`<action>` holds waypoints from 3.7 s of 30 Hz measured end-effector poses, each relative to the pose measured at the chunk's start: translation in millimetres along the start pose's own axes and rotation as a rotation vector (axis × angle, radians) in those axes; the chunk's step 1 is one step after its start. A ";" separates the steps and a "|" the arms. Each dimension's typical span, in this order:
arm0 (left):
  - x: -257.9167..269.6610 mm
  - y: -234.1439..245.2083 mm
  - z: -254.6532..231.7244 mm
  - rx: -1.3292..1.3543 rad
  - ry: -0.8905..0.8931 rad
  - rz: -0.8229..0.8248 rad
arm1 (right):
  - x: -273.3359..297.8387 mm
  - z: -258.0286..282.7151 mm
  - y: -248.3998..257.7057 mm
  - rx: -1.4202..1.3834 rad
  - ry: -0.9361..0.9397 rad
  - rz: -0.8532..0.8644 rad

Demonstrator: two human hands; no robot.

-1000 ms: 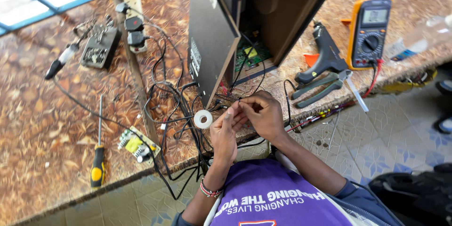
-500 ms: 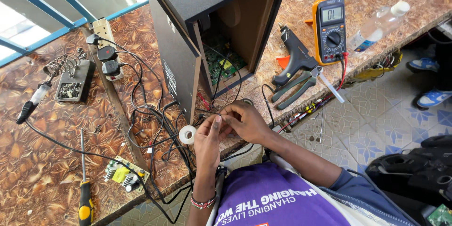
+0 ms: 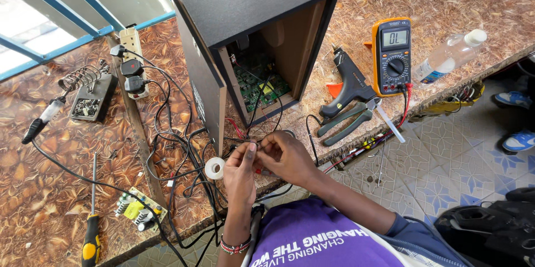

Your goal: The person uses a soldering iron to heat and join wires, then wraps the connection with electrical tape. They continue to adjust and secure the wires inside an open electronic device on the workbench.

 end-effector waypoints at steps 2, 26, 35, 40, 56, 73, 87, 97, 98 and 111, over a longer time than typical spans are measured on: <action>0.0 6.6 5.3 -0.004 -0.018 -0.014 | 0.9 0.3 -2.4 -0.032 0.009 0.008; 15.0 -2.7 4.3 -0.011 0.062 0.024 | 12.1 24.1 -10.0 0.485 0.494 -0.074; 20.8 -1.6 9.7 0.186 0.170 0.098 | 22.5 37.9 -5.9 0.473 0.592 -0.115; 20.7 0.4 10.5 0.328 0.160 0.296 | 8.4 -2.2 0.5 -0.261 0.199 0.046; 5.7 27.3 46.9 0.388 0.196 0.051 | 1.3 -13.5 -15.9 -0.465 -0.040 0.210; 5.8 22.8 46.7 0.175 -0.020 0.003 | 3.7 -36.5 -21.7 0.036 0.162 0.047; 6.8 3.2 39.0 0.232 0.049 0.034 | 25.0 21.9 -11.2 0.323 0.447 -0.235; 1.7 -7.9 25.4 0.331 0.035 0.142 | 29.6 47.0 -10.6 0.437 0.643 -0.335; -2.0 0.3 38.3 0.330 0.045 0.157 | 30.7 47.0 -10.2 0.446 0.632 -0.347; 11.7 13.2 24.3 0.071 0.080 0.154 | 15.1 9.2 -2.7 -0.029 0.345 -0.086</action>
Point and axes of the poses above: each hand's wrist, its own x-axis away from the middle knuckle, its own y-axis out of the back of the hand, z = x × y, the point moved 8 cm from there along -x, towards the middle knuckle, and after that the axes turned 13 degrees about z, right-handed, at the moved point
